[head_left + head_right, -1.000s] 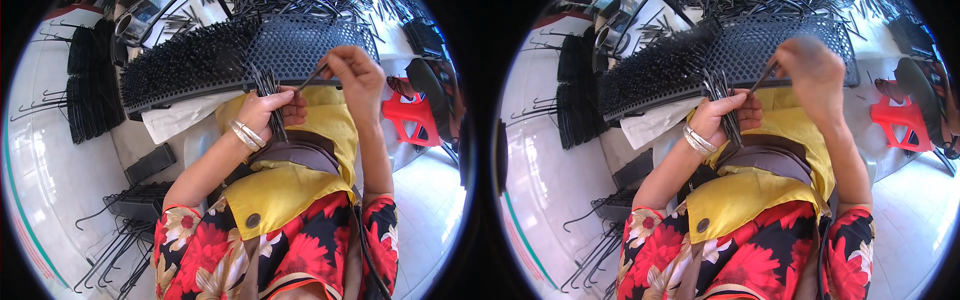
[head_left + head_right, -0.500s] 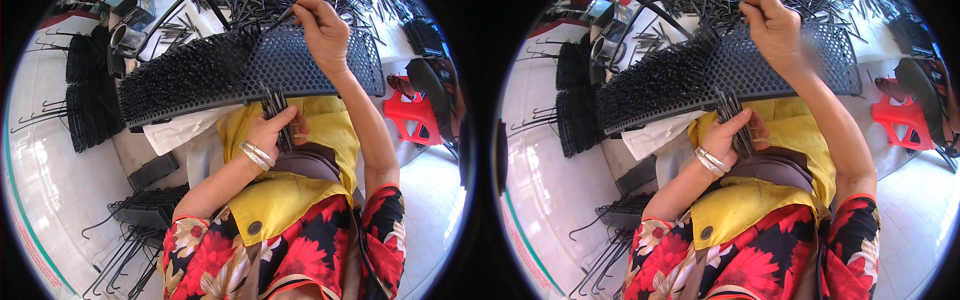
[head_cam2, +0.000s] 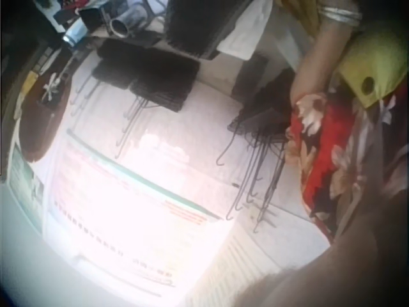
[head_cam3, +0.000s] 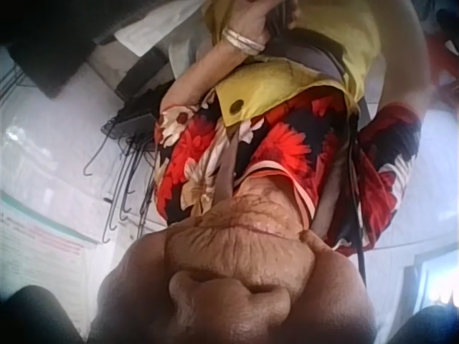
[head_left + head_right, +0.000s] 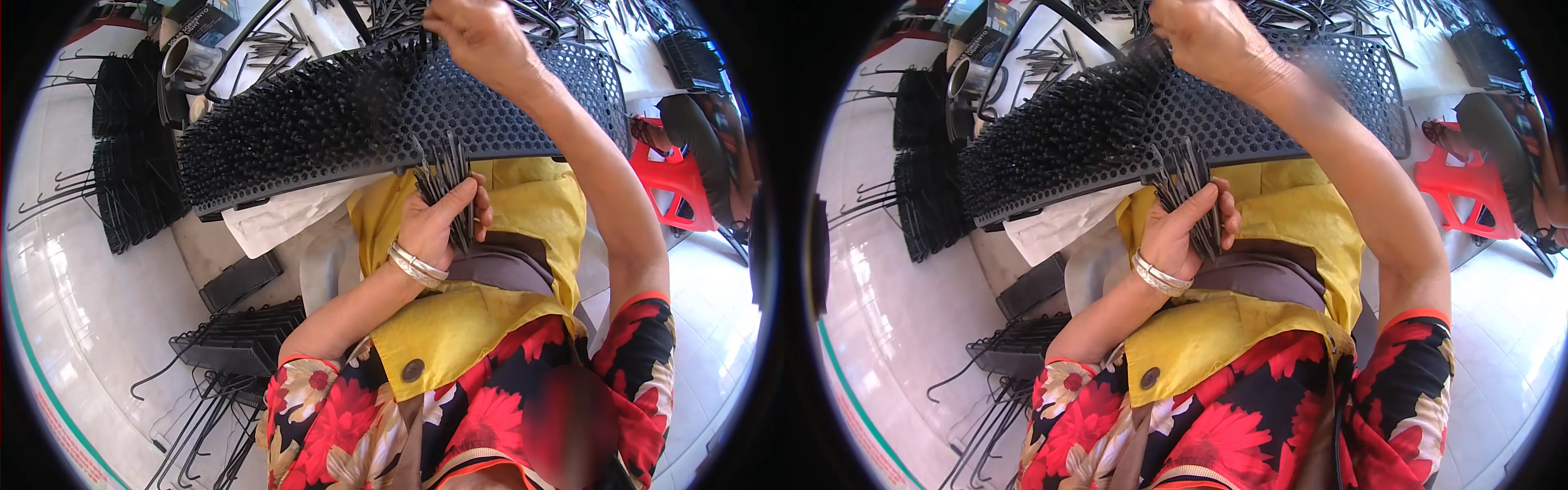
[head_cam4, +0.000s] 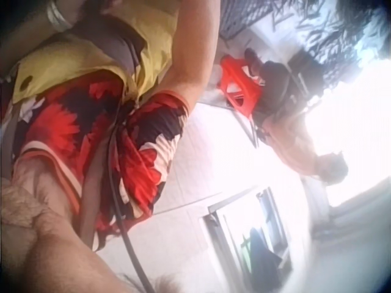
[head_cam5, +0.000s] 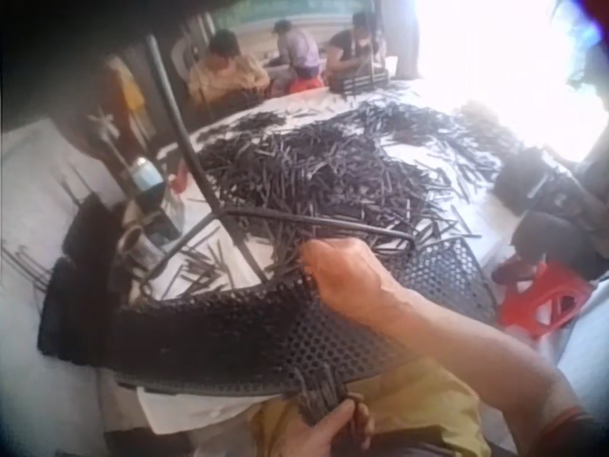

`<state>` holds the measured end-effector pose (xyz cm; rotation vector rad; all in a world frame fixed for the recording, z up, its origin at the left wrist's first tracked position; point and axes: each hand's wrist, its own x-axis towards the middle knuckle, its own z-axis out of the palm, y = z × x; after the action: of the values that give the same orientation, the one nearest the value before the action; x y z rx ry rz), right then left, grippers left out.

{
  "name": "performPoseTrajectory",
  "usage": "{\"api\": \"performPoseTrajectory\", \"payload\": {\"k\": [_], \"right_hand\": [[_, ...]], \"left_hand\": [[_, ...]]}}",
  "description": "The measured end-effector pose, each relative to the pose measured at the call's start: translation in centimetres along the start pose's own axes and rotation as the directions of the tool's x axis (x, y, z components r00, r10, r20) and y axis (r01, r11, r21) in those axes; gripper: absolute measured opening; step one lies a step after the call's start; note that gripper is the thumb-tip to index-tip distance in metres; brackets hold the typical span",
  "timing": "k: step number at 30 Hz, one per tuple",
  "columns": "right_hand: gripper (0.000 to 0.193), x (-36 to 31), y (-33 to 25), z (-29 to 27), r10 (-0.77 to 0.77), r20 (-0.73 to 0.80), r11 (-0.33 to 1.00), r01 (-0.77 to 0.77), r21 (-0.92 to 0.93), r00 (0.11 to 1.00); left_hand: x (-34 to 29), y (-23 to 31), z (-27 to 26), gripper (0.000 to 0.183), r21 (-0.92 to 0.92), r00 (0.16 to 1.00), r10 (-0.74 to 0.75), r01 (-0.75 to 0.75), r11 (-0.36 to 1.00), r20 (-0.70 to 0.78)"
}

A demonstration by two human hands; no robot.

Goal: The person is manually assembling small, thin black components into a perforated plastic base on a workbench.

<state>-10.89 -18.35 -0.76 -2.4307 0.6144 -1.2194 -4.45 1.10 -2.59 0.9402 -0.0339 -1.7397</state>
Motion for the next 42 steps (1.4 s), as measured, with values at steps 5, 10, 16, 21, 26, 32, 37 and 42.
{"api": "performPoseTrajectory", "payload": {"k": [5,10,16,21,26,32,37,42], "right_hand": [[0.003,-0.6,1.3,1.0,-0.293,-0.152,0.950,0.305,0.064,0.944],[0.014,-2.4,-0.1,0.3,-0.142,0.012,0.939,0.138,-0.314,0.990],[0.016,-6.4,-6.2,-3.2,0.496,0.231,0.806,-0.543,0.234,0.837],[0.012,-6.7,-6.8,-4.7,0.599,0.483,0.542,-0.767,0.344,0.639],[0.007,-7.6,-7.6,-4.8,0.620,0.543,0.457,-0.823,0.338,0.567],[0.008,-4.7,-5.6,-5.9,0.681,-0.078,0.724,-0.655,0.214,0.728],[0.015,-1.8,-4.0,-3.7,0.355,-0.403,0.917,-0.229,0.327,0.844],[0.012,0.3,-4.6,-2.1,0.062,-0.385,0.995,-0.089,-0.052,0.921]], "left_hand": [[0.3,0.0,0.1,0.016,0.034,1.000,-0.004,0.004,0.999,-0.006],[0.4,0.4,0.2,0.019,0.023,1.000,0.004,-0.003,1.000,-0.008],[0.3,1.1,0.7,0.019,0.033,0.998,0.034,-0.036,0.999,0.048],[0.6,1.2,1.0,0.020,0.099,0.995,0.017,-0.027,0.995,0.098],[0.8,0.9,1.1,0.017,0.086,0.999,0.008,-0.012,0.996,0.049],[0.7,0.8,0.6,0.019,0.020,0.998,-0.036,0.037,0.999,-0.051],[0.4,0.8,0.8,0.018,-0.011,0.999,-0.022,0.022,1.000,-0.043],[0.2,0.9,0.6,0.017,-0.024,0.998,-0.022,0.020,1.000,-0.058]]}}
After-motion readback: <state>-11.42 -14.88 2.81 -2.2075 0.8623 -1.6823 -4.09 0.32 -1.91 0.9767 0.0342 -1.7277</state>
